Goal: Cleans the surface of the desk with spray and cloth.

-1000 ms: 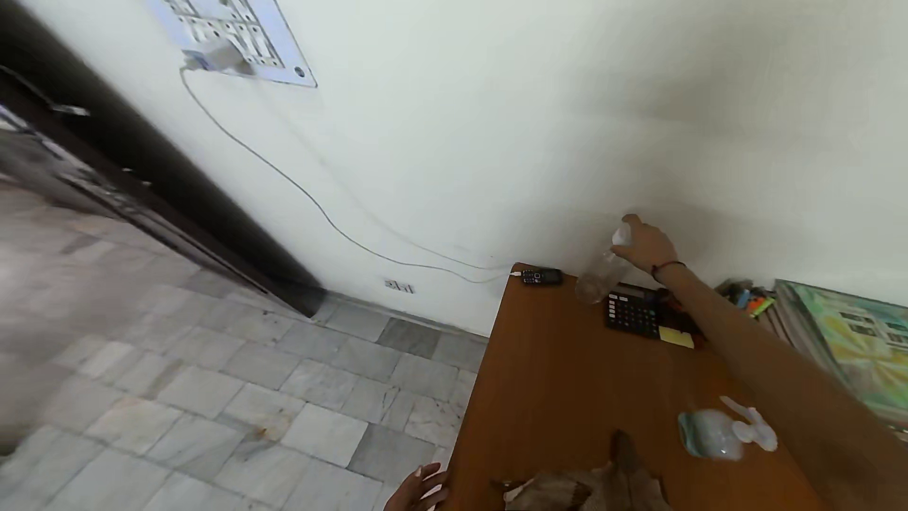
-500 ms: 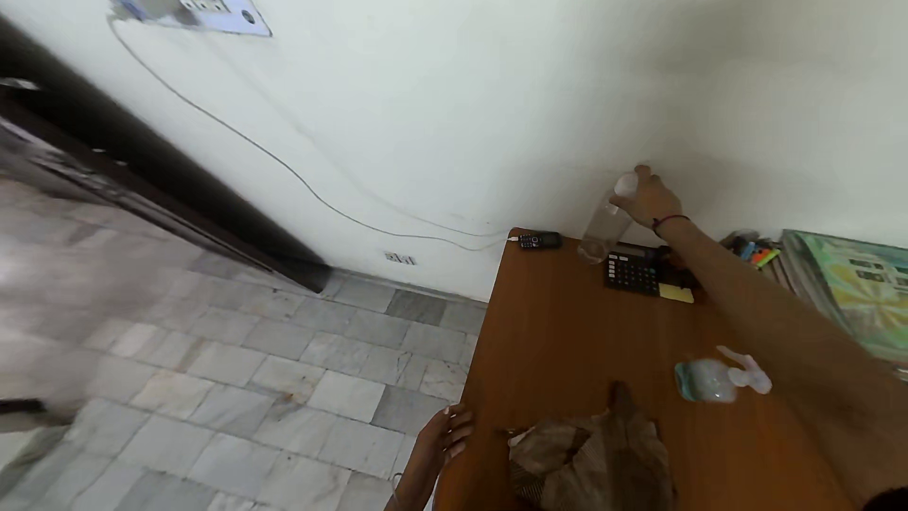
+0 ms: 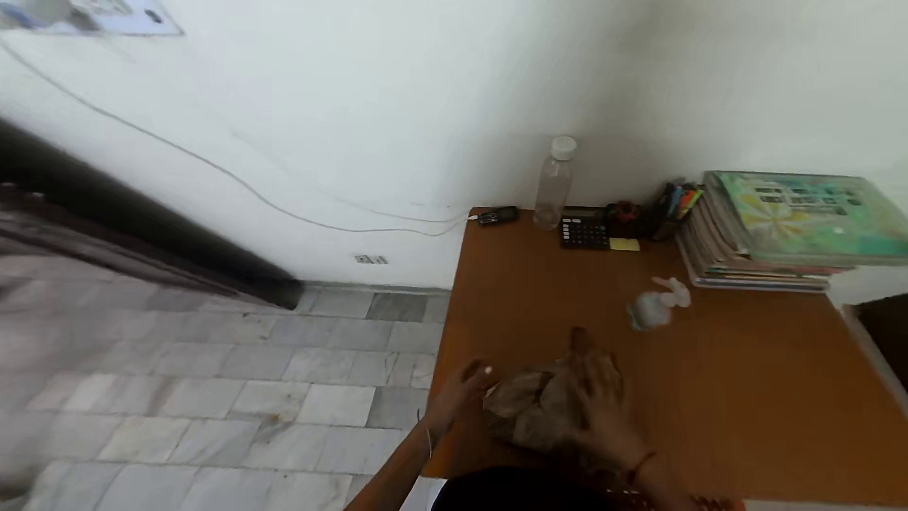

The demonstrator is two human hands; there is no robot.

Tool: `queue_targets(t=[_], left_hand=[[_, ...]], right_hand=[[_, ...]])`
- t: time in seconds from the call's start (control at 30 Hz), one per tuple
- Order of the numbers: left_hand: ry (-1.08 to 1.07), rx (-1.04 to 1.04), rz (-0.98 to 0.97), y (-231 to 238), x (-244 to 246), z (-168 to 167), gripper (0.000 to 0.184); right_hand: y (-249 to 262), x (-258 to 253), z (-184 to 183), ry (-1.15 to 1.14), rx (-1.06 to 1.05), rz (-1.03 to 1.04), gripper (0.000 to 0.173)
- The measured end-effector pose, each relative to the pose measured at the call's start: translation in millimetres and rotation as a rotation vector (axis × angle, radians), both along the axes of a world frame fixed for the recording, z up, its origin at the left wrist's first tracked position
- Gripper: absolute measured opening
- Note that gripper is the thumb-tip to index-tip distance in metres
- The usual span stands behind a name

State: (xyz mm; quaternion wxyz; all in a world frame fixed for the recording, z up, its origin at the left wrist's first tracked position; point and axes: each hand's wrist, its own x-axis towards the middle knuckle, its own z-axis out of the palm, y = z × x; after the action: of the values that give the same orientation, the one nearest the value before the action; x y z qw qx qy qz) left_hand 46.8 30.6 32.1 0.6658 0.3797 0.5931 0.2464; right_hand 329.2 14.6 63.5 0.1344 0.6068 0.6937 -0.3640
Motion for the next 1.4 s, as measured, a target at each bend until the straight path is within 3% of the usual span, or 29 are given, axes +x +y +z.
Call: queue_targets(t=[0.1,0.23,0.4,0.7,0.8,0.9,0.97,1.13,1.27,1.4], left_hand=[[0.073,0.125,-0.329,44.3,55.7,15.5,0.056],[0.156,0.203,-0.501,86.4,142.4,14.6,0.069],[0.21,0.439,-0.371,111.4,235.0,1.1,0.101],[0.387,0.563,-0.127,121.1,321.1,-9.0,0.116],[0.393,0.578,-0.09,120.7,331.6,-4.6,0.112],[0.41,0.352,-0.205,109.1,332.8,70.2,0.083],[0.358,0.342,-0.169,103.6,333.2,85.1,0.069],[0.295,0.336,-0.161,93.8,308.5,72.0,0.065],[0.267,0.438,-0.226,78.7,252.6,8.1,0.06],[0.251,0.171,-0.453,46.1,188.5,30.6,0.048]], right_hand=[[-52.4,-9.5,-49.6,-0.049,-0.009,-0.038,0.097],[-84.6,2.8,-71.7,-0.022,0.196,-0.252,0.079],[-102.7,65.7,-72.7,-0.116,0.228,-0.582,0.08],[-65.4,240.0,-89.5,-0.268,0.184,-1.165,0.089],[-58.1,249.1,-87.0,-0.288,0.15,-1.168,0.088],[-63.0,245.3,-91.8,-0.298,0.198,-1.155,0.087],[-66.2,246.0,-97.6,-0.304,0.241,-1.147,0.085],[-70.8,245.1,-103.0,-0.316,0.287,-1.105,0.086],[-71.5,246.4,-106.1,-0.327,0.299,-1.089,0.087],[-71.9,245.1,-103.8,-0.325,0.303,-1.094,0.086]])
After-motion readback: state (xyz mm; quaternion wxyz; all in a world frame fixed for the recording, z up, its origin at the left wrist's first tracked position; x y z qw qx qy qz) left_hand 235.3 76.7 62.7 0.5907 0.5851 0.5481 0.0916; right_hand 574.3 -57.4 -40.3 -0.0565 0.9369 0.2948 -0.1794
